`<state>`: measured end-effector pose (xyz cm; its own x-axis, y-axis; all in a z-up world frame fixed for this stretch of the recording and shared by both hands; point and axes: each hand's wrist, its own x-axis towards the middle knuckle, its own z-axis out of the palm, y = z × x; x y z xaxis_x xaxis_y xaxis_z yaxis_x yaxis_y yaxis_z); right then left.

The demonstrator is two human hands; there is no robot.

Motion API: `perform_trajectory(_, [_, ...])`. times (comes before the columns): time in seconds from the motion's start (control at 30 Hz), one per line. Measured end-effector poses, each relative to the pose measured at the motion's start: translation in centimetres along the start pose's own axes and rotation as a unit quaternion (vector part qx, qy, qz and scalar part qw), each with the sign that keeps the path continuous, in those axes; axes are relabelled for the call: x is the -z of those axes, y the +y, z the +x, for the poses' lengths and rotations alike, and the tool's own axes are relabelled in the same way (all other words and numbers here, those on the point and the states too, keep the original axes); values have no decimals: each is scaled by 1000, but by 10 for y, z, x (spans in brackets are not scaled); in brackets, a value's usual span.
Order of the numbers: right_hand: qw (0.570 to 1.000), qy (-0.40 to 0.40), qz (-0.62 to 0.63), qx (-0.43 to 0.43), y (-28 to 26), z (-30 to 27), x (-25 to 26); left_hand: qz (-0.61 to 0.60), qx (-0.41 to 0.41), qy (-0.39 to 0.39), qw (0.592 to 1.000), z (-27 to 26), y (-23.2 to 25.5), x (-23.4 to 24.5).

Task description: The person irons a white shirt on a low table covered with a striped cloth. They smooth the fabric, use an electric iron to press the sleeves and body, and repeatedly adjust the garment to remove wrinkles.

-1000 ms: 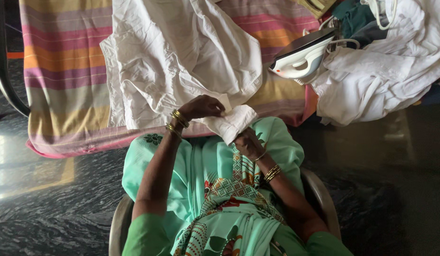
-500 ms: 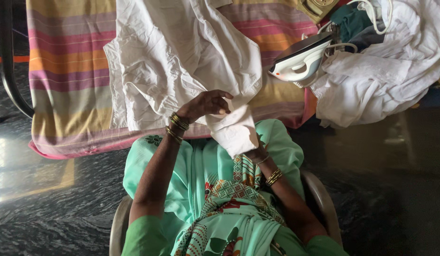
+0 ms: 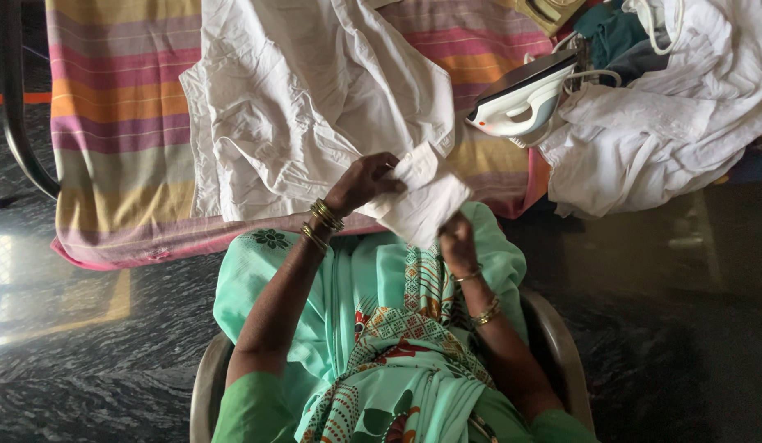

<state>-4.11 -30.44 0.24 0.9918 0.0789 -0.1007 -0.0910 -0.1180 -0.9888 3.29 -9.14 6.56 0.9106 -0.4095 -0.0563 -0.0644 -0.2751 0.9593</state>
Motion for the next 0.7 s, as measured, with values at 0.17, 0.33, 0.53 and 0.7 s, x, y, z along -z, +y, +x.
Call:
perform_trajectory(0.17, [925,-2,377,55,-54,-2,7,-15,-9,61,998,0,22,-1])
perform_trajectory(0.33, [980,62,130,134,-84,10,7,-52,-53,14,997,5,28,-10])
perform_trajectory(0.53, [963,51,226,141,-100,20,16,-89,-137,29,986,21,26,-16])
perform_trajectory(0.7, [969,106,16,222,-117,12,28,78,-199,56,975,35,31,-38])
